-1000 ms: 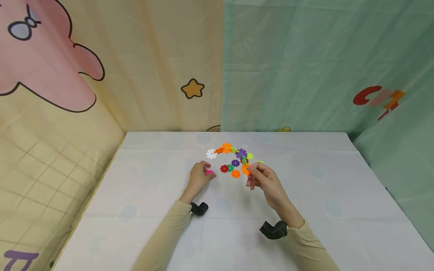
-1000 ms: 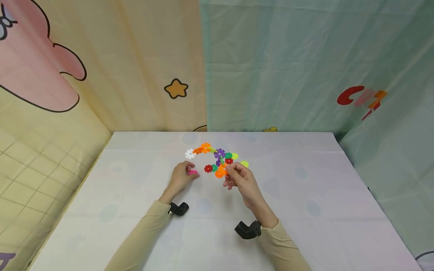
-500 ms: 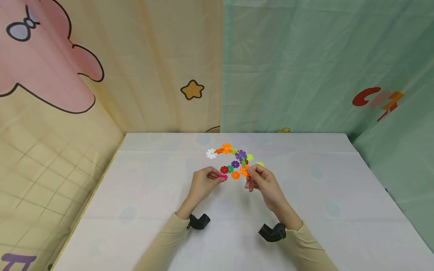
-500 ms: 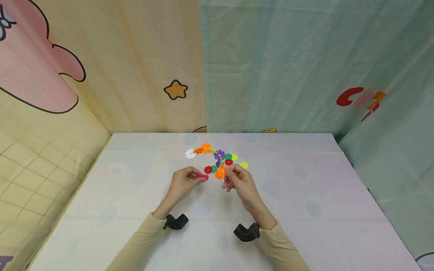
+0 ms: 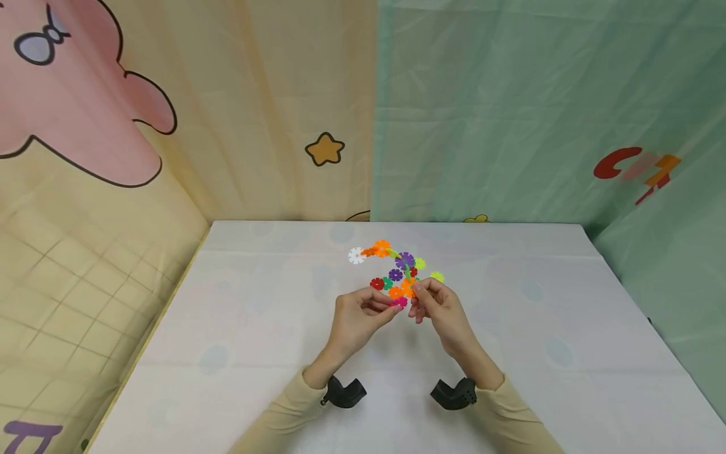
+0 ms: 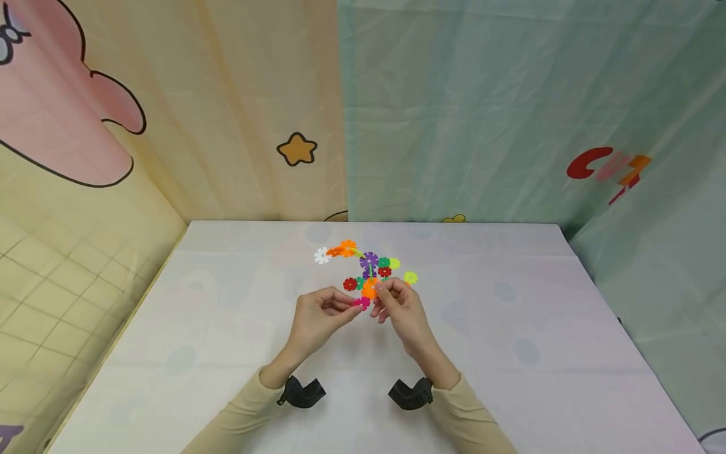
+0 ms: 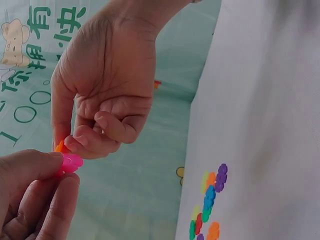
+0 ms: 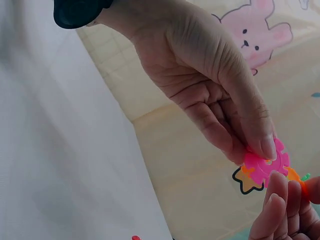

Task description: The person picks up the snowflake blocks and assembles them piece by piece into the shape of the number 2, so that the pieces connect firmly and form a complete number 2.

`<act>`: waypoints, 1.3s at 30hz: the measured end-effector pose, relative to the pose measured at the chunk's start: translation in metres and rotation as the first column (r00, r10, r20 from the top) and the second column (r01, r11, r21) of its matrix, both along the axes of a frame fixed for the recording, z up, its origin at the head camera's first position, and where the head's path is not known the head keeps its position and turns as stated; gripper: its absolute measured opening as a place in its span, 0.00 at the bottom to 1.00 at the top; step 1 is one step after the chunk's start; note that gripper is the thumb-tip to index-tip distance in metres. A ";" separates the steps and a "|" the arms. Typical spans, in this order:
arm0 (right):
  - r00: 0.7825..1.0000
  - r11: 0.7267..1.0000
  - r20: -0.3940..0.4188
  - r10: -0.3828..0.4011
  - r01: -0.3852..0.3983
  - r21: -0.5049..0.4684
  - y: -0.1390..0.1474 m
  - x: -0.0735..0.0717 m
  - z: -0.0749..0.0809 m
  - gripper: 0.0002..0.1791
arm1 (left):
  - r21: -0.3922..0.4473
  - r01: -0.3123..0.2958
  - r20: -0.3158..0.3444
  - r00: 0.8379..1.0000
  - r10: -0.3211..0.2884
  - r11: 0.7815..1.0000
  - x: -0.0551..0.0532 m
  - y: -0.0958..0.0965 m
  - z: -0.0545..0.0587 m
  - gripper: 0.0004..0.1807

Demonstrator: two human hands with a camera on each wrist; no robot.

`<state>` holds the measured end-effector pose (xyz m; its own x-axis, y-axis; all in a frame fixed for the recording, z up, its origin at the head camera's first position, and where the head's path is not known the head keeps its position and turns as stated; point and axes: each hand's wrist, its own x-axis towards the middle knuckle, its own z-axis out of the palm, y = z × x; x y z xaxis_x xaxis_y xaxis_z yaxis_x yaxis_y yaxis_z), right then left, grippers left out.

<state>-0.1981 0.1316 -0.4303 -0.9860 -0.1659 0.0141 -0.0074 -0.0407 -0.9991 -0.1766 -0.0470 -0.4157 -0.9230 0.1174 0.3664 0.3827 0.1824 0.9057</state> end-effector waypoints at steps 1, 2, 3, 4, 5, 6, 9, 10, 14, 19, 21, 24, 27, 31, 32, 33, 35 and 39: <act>1.000 1.000 -0.005 0.000 0.000 0.003 0.000 0.001 0.000 0.16 | -0.001 0.000 -0.011 1.000 0.000 1.000 0.003 0.001 0.005 0.07; 1.000 1.000 -0.009 0.002 -0.002 0.004 -0.001 0.001 0.000 0.15 | -0.001 -0.003 -0.031 1.000 0.003 1.000 0.006 0.001 0.009 0.07; 1.000 1.000 -0.013 0.003 -0.003 0.005 -0.001 0.001 0.000 0.15 | -0.007 -0.010 -0.045 0.999 0.010 1.000 0.009 0.002 0.013 0.06; 1.000 1.000 -0.017 0.005 -0.005 0.007 -0.002 0.002 0.000 0.14 | -0.010 -0.017 -0.053 0.998 0.016 1.000 0.009 0.002 0.014 0.07; 1.000 1.000 -0.021 0.005 -0.005 0.009 -0.002 0.002 0.000 0.14 | -0.011 -0.019 -0.067 0.998 0.018 1.000 0.010 0.003 0.014 0.07; 1.000 1.000 -0.025 0.007 -0.007 0.012 -0.002 0.002 0.000 0.14 | -0.013 -0.023 -0.084 0.996 0.022 1.000 0.010 0.003 0.014 0.07; 0.999 1.000 -0.036 0.017 -0.016 0.019 -0.002 0.003 0.001 0.14 | -0.019 -0.033 -0.140 0.990 0.030 0.999 0.008 0.004 0.008 0.07; 0.999 1.000 -0.040 0.020 -0.020 0.021 -0.003 0.003 0.001 0.14 | -0.016 -0.031 -0.158 0.987 0.028 0.999 0.006 0.004 0.004 0.07; 0.998 0.999 -0.047 0.041 -0.040 0.022 -0.002 0.003 0.001 0.14 | -0.025 -0.034 -0.249 0.968 0.026 0.999 -0.001 0.004 -0.015 0.07; 0.994 0.995 -0.042 0.101 -0.102 -0.018 0.001 0.002 0.002 0.16 | -0.083 -0.051 -0.405 0.914 0.013 0.995 -0.002 0.005 -0.025 0.08; 0.991 0.991 -0.042 0.129 -0.130 -0.039 0.003 0.001 0.002 0.14 | -0.105 -0.063 -0.456 0.890 0.008 0.992 -0.002 0.006 -0.025 0.08; 0.984 0.981 -0.039 0.173 -0.176 -0.076 0.004 0.001 0.002 0.11 | -0.126 -0.082 -0.531 0.848 0.003 0.989 -0.001 0.007 -0.024 0.10; 0.975 0.967 -0.033 0.221 -0.224 -0.120 0.005 0.001 0.001 0.11 | -0.143 -0.102 -0.596 0.803 -0.003 0.985 0.000 0.008 -0.024 0.10; 0.962 0.947 -0.034 0.273 -0.274 -0.167 0.007 0.001 0.001 0.11 | -0.155 -0.123 -0.639 0.769 -0.004 0.980 0.001 0.010 -0.023 0.11; 0.959 0.943 -0.036 0.281 -0.283 -0.175 0.007 0.001 0.001 0.11 | -0.155 -0.124 -0.642 0.766 -0.004 0.980 0.002 0.010 -0.023 0.12; 0.957 0.940 -0.036 0.287 -0.288 -0.184 0.008 0.001 0.001 0.12 | -0.155 -0.125 -0.643 0.766 -0.004 0.980 0.002 0.010 -0.023 0.12; 0.954 0.931 -0.036 0.297 -0.297 -0.213 0.009 0.000 0.001 0.13 | -0.154 -0.124 -0.642 0.767 -0.004 0.980 0.002 0.010 -0.023 0.12; 0.945 0.901 -0.037 0.325 -0.321 -0.293 0.011 -0.001 0.001 0.17 | -0.156 -0.127 -0.640 0.768 -0.002 0.980 0.003 0.010 -0.022 0.12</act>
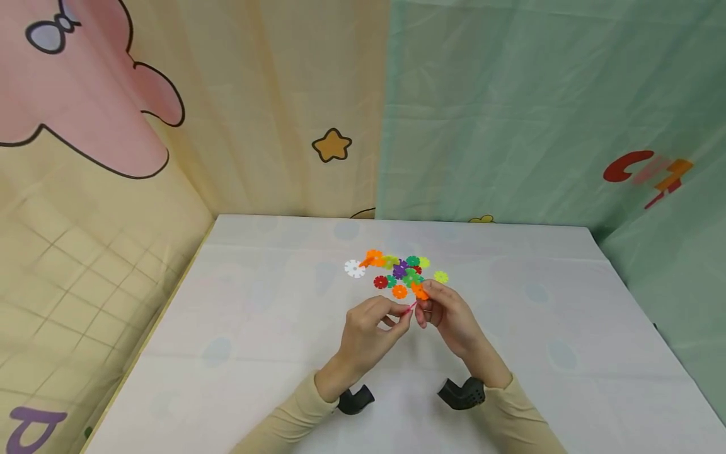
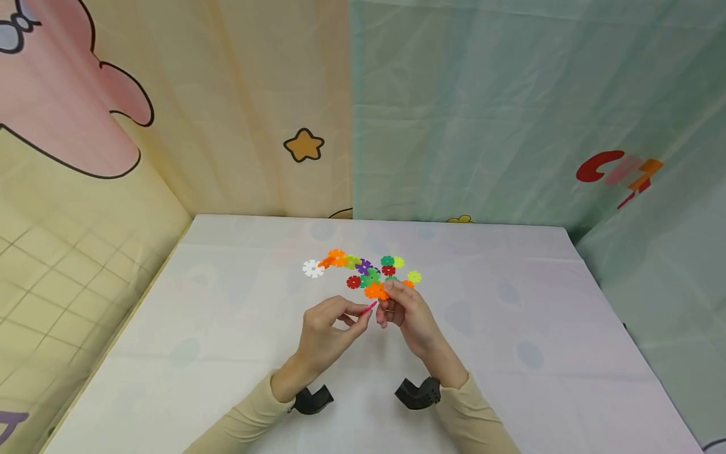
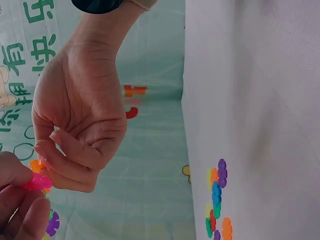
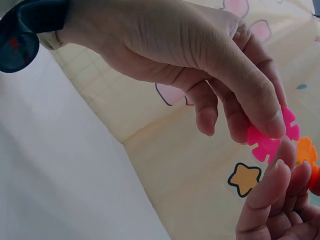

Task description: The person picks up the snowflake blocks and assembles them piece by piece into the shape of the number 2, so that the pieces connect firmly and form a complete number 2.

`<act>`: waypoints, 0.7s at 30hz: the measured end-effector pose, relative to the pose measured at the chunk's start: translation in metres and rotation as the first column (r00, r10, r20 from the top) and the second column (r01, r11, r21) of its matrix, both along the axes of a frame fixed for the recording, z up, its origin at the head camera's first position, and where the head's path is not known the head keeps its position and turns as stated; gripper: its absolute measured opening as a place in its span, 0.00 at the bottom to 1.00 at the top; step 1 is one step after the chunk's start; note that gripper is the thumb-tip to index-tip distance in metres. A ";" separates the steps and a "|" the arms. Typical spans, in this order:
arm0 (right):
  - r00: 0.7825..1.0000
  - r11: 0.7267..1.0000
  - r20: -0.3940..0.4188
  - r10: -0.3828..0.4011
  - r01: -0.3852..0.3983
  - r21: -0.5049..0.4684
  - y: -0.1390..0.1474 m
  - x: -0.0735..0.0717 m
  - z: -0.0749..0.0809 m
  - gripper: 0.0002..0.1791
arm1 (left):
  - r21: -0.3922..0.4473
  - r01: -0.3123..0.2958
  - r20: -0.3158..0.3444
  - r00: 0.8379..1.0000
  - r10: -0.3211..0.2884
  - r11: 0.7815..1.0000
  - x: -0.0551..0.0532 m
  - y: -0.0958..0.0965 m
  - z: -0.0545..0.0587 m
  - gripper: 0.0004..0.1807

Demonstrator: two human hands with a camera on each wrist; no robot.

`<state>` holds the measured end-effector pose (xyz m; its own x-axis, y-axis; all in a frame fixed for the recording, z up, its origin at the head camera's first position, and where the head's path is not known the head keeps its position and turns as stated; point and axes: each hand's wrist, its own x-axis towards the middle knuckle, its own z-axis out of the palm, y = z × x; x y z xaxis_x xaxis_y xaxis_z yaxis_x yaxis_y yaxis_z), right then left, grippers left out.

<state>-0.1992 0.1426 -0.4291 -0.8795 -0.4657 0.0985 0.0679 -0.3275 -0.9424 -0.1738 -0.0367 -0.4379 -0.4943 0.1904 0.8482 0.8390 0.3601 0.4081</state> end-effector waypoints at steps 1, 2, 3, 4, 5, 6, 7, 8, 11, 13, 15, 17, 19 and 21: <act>1.000 1.000 0.011 0.010 -0.010 -0.022 0.001 0.000 0.000 0.18 | 0.000 0.001 0.000 1.000 -0.001 1.000 0.000 0.000 0.000 0.12; 1.000 0.999 0.020 0.021 -0.021 -0.041 0.001 -0.001 0.000 0.19 | 0.001 0.002 0.001 1.000 -0.002 1.000 0.000 0.000 0.000 0.12; 0.999 0.998 0.030 0.032 -0.030 -0.057 0.002 -0.001 0.000 0.20 | 0.002 0.005 0.003 1.000 -0.005 1.000 0.000 0.000 0.000 0.12; 0.998 0.997 0.038 0.043 -0.040 -0.073 0.002 -0.001 0.001 0.20 | 0.003 0.006 0.006 1.000 -0.006 1.000 0.000 0.000 0.000 0.12; 0.998 0.995 0.045 0.054 -0.050 -0.086 0.003 -0.001 0.001 0.21 | 0.005 0.010 0.011 1.000 -0.010 1.000 -0.001 0.000 0.000 0.12; 0.997 0.993 0.051 0.065 -0.059 -0.098 0.003 -0.002 0.001 0.21 | 0.007 0.013 0.018 1.000 -0.013 1.000 -0.001 0.000 0.000 0.12; 0.996 0.992 0.056 0.074 -0.068 -0.108 0.004 -0.002 0.001 0.21 | 0.009 0.014 0.027 1.000 -0.015 1.000 -0.001 0.000 0.000 0.11; 0.995 0.990 0.059 0.084 -0.076 -0.119 0.004 -0.002 0.001 0.21 | 0.012 0.017 0.038 0.999 -0.017 1.000 -0.001 -0.001 0.000 0.11; 0.993 0.986 0.069 0.100 -0.090 -0.139 0.005 -0.002 0.001 0.21 | 0.026 0.028 0.078 0.997 -0.030 0.999 0.000 -0.001 0.001 0.10; 0.993 0.988 0.075 0.090 -0.080 -0.135 0.004 -0.002 0.001 0.21 | 0.036 0.032 0.102 0.994 -0.036 0.999 0.001 -0.001 0.002 0.10; 0.996 0.993 0.067 0.058 -0.051 -0.106 0.003 -0.001 0.002 0.19 | 0.049 0.039 0.120 0.992 -0.045 0.998 0.001 -0.001 0.002 0.09; 0.999 0.999 0.049 0.001 0.001 -0.044 0.001 0.000 0.002 0.18 | 0.063 0.046 0.132 0.990 -0.054 0.997 0.001 -0.001 0.002 0.09; 0.997 0.997 0.024 -0.069 0.068 0.036 -0.001 0.001 0.003 0.16 | 0.077 0.050 0.143 0.988 -0.061 0.996 0.000 0.000 0.002 0.09; 0.991 0.985 -0.008 -0.136 0.136 0.108 -0.004 0.003 0.004 0.14 | 0.090 0.049 0.156 0.986 -0.062 0.995 0.000 -0.001 0.002 0.08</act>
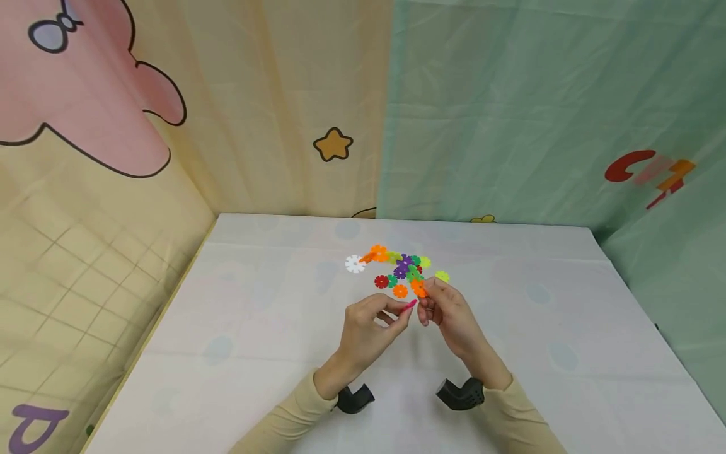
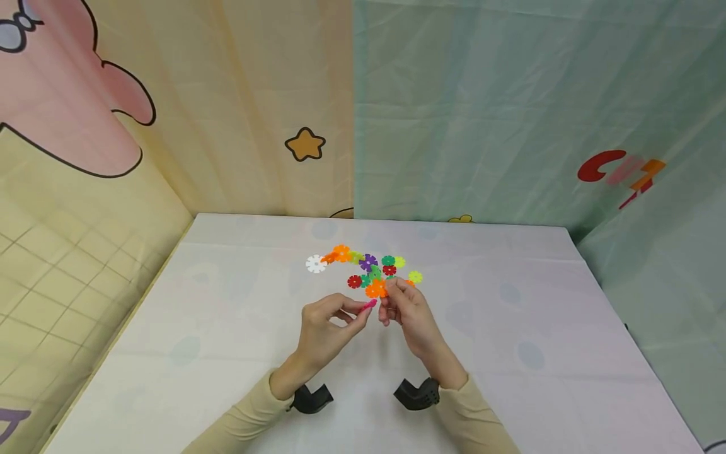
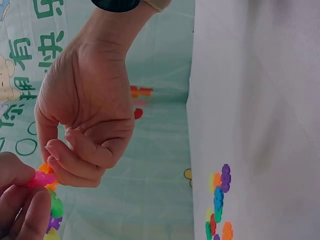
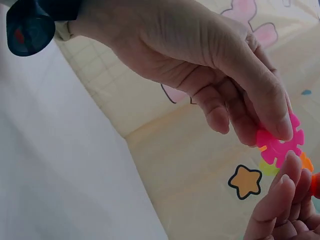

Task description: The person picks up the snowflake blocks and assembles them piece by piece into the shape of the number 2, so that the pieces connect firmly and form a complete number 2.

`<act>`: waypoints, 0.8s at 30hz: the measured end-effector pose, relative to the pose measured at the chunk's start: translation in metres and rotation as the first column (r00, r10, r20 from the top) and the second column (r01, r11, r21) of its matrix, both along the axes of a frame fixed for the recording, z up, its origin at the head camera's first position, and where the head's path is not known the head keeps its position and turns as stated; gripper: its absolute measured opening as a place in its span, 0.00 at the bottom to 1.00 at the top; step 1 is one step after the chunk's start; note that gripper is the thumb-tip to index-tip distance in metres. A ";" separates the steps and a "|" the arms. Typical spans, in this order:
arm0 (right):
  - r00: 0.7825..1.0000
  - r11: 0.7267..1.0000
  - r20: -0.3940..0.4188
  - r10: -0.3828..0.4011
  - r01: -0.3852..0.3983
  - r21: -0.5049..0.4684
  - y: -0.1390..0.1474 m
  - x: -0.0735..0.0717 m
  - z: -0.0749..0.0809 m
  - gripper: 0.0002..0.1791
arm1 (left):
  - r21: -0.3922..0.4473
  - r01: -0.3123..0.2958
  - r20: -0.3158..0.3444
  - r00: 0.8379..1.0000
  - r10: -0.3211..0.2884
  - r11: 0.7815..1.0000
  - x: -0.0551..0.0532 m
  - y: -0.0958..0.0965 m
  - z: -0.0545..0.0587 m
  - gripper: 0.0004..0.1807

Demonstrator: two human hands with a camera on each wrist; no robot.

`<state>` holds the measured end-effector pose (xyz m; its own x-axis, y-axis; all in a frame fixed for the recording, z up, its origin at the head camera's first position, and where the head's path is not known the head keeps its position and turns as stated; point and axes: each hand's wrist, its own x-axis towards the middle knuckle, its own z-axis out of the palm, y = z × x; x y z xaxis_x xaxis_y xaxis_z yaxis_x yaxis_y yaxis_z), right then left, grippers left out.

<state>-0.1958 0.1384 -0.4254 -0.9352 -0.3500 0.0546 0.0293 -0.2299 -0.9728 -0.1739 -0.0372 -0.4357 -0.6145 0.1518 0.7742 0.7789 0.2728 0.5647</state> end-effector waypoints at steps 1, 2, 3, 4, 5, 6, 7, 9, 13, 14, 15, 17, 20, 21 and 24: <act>0.999 0.999 -0.007 -0.032 0.032 0.033 -0.001 0.001 0.000 0.14 | 0.005 -0.001 0.004 1.000 0.001 1.000 0.000 0.000 0.000 0.08; 0.998 0.996 -0.018 -0.059 0.060 0.059 -0.003 0.002 0.001 0.14 | 0.008 -0.004 0.011 1.000 0.003 1.000 -0.001 0.000 -0.001 0.08; 0.996 0.993 -0.031 -0.080 0.083 0.079 -0.004 0.003 0.001 0.14 | 0.010 -0.007 0.016 1.000 0.007 1.000 -0.001 0.000 -0.001 0.08; 0.994 0.990 -0.046 -0.098 0.102 0.094 -0.005 0.004 0.000 0.14 | 0.013 -0.011 0.019 1.000 0.011 1.000 -0.001 0.000 -0.001 0.08; 0.992 0.988 -0.065 -0.110 0.117 0.104 -0.006 0.005 0.000 0.14 | 0.015 -0.014 0.022 1.000 0.013 1.000 -0.001 0.000 -0.001 0.08; 0.989 0.986 -0.084 -0.118 0.127 0.110 -0.007 0.005 0.000 0.14 | 0.017 -0.017 0.022 1.000 0.017 1.000 -0.001 0.000 -0.001 0.08; 0.987 0.984 -0.099 -0.124 0.135 0.113 -0.008 0.006 -0.001 0.14 | 0.018 -0.020 0.018 1.000 0.020 1.000 -0.001 0.000 -0.001 0.08; 0.983 0.984 -0.137 -0.124 0.140 0.110 -0.009 0.006 -0.002 0.14 | 0.020 -0.030 0.020 0.999 0.030 0.999 -0.001 0.001 -0.001 0.08; 0.977 0.988 -0.188 -0.099 0.119 0.099 -0.008 0.005 -0.004 0.16 | 0.018 -0.051 0.021 0.999 0.050 0.999 -0.001 0.001 -0.002 0.08; 0.977 0.989 -0.193 -0.089 0.109 0.098 -0.007 0.005 -0.004 0.16 | 0.017 -0.054 0.023 0.998 0.054 0.998 0.000 0.002 -0.003 0.08; 0.978 0.991 -0.195 -0.076 0.096 0.096 -0.007 0.004 -0.004 0.16 | 0.013 -0.058 0.019 0.998 0.058 0.998 0.000 0.002 -0.003 0.08; 0.980 0.994 -0.192 -0.047 0.065 0.090 -0.005 0.003 -0.005 0.17 | 0.008 -0.063 0.009 0.998 0.063 0.998 0.000 0.002 -0.004 0.07; 0.982 0.996 -0.190 -0.003 0.020 0.089 -0.003 0.002 -0.005 0.16 | 0.002 -0.072 -0.011 0.997 0.072 0.997 0.002 0.003 -0.004 0.08; 0.981 0.996 -0.192 0.011 0.006 0.088 -0.002 0.002 -0.005 0.16 | 0.000 -0.074 -0.014 0.997 0.074 0.997 0.003 0.003 -0.004 0.08; 0.976 0.995 -0.212 0.047 -0.028 0.092 0.000 0.001 -0.003 0.15 | -0.006 -0.081 -0.026 0.996 0.081 0.997 0.006 0.004 -0.003 0.09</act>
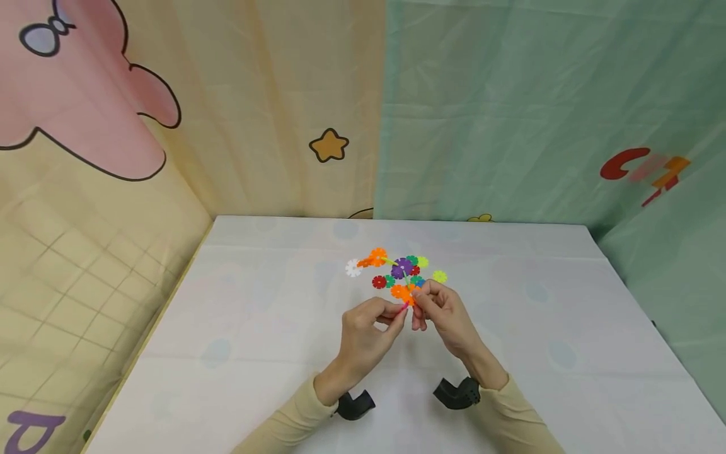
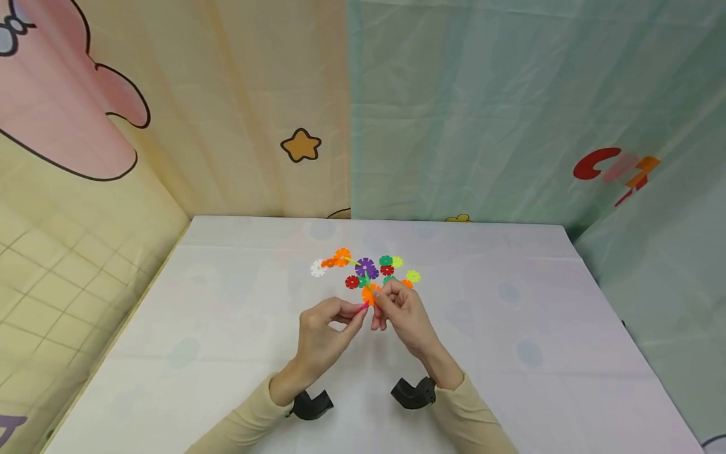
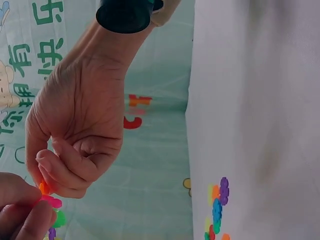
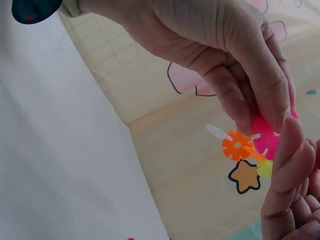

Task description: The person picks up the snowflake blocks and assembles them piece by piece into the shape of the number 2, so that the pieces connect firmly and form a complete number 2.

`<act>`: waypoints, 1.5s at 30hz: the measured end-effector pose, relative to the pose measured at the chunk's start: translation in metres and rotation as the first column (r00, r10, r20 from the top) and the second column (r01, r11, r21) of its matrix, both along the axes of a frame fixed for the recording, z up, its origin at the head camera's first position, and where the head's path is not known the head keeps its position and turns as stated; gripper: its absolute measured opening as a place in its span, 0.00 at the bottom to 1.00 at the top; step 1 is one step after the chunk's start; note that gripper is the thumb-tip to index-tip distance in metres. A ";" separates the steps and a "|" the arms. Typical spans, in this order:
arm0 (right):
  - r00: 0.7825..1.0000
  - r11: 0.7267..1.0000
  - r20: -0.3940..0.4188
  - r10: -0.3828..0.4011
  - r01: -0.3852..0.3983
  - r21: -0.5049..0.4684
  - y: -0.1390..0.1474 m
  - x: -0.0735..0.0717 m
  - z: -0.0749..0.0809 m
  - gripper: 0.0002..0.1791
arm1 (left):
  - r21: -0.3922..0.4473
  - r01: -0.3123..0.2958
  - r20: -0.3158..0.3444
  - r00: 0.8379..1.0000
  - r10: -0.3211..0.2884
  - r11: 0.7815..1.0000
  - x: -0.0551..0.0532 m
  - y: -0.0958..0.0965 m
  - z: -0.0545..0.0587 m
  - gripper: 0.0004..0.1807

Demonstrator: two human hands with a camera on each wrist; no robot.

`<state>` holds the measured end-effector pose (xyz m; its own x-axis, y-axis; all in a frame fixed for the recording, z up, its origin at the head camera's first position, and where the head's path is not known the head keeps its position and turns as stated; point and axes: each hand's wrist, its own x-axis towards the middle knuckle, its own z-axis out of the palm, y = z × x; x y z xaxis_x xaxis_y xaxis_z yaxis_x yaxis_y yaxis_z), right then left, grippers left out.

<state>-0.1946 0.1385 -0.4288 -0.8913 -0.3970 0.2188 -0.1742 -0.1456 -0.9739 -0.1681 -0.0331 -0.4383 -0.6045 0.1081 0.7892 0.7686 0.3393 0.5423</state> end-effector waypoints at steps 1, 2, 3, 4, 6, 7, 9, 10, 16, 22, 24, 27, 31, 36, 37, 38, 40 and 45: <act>1.000 1.000 -0.007 0.011 -0.011 0.000 0.001 0.000 0.001 0.14 | -0.004 -0.003 -0.002 1.000 0.003 1.000 0.001 0.000 0.001 0.09; 1.000 1.000 -0.014 0.023 -0.023 -0.001 0.001 0.000 0.001 0.14 | -0.006 -0.006 -0.006 1.000 0.006 1.000 0.002 0.000 0.001 0.09; 0.999 0.999 -0.020 0.034 -0.034 -0.003 0.002 -0.001 0.002 0.14 | -0.008 -0.011 -0.014 1.000 0.010 1.000 0.003 0.001 0.001 0.09; 0.999 0.999 -0.027 0.046 -0.046 -0.005 0.002 -0.001 0.002 0.14 | -0.010 -0.014 -0.025 1.000 0.014 1.000 0.004 0.001 0.002 0.10; 0.997 0.998 -0.037 0.066 -0.066 -0.012 0.002 -0.001 0.003 0.13 | -0.014 -0.019 -0.050 0.999 0.018 1.000 0.004 0.002 0.002 0.10; 0.996 0.997 -0.041 0.079 -0.080 -0.016 0.002 -0.001 0.003 0.13 | -0.012 -0.019 -0.064 0.998 0.019 1.000 0.004 0.002 0.002 0.10; 0.993 0.994 -0.051 0.104 -0.105 -0.027 0.002 -0.001 0.004 0.13 | -0.001 -0.021 -0.085 0.996 0.021 1.000 0.004 0.002 0.001 0.10; 0.992 0.993 -0.055 0.110 -0.112 -0.032 0.001 0.000 0.004 0.13 | 0.005 -0.021 -0.087 0.996 0.022 1.000 0.003 0.002 0.001 0.10; 0.994 0.995 -0.040 0.097 -0.099 -0.033 -0.001 0.001 0.004 0.14 | 0.021 -0.012 -0.060 0.998 0.013 1.000 0.000 0.000 -0.001 0.10; 0.996 0.996 0.020 0.084 -0.084 -0.018 0.003 -0.003 0.002 0.13 | 0.046 0.029 -0.064 0.998 -0.026 0.999 -0.002 0.003 -0.005 0.12; 0.996 0.997 0.039 0.074 -0.074 -0.010 0.004 -0.004 0.001 0.13 | 0.051 0.035 -0.076 0.997 -0.031 0.998 -0.004 0.003 -0.007 0.13; 0.997 0.998 0.056 0.047 -0.050 0.046 0.001 -0.005 0.000 0.13 | 0.032 -0.010 -0.109 0.994 0.014 0.999 -0.006 0.001 -0.009 0.13; 0.997 0.987 0.083 0.000 -0.014 0.160 -0.006 -0.004 -0.003 0.16 | 0.004 -0.128 -0.145 0.981 0.127 0.992 -0.010 -0.004 -0.011 0.11; 0.986 0.983 0.164 -0.001 -0.029 0.180 -0.012 0.000 -0.005 0.19 | 0.001 -0.190 -0.154 0.970 0.188 0.982 -0.013 -0.006 -0.013 0.10; 0.983 0.988 0.183 -0.002 -0.027 0.155 -0.012 0.001 -0.005 0.19 | -0.001 -0.186 -0.152 0.971 0.183 0.983 -0.013 -0.005 -0.014 0.10; 0.980 0.992 0.201 -0.002 -0.023 0.123 -0.013 0.001 -0.005 0.19 | -0.001 -0.179 -0.145 0.974 0.177 0.984 -0.012 -0.005 -0.015 0.10; 0.971 0.999 0.238 -0.010 -0.003 0.054 -0.013 0.003 -0.005 0.20 | 0.003 -0.165 -0.132 0.978 0.164 0.986 -0.012 -0.003 -0.017 0.10; 0.949 0.998 0.317 -0.005 0.027 -0.064 -0.014 0.008 0.000 0.19 | 0.028 -0.192 -0.166 0.967 0.194 0.981 -0.013 -0.002 -0.019 0.09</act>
<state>-0.1868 0.1240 -0.4285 -0.9251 -0.3764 -0.0497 0.1381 -0.2117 -0.9675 -0.1813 -0.0350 -0.4578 -0.4723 -0.0072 0.8814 0.7692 0.4849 0.4162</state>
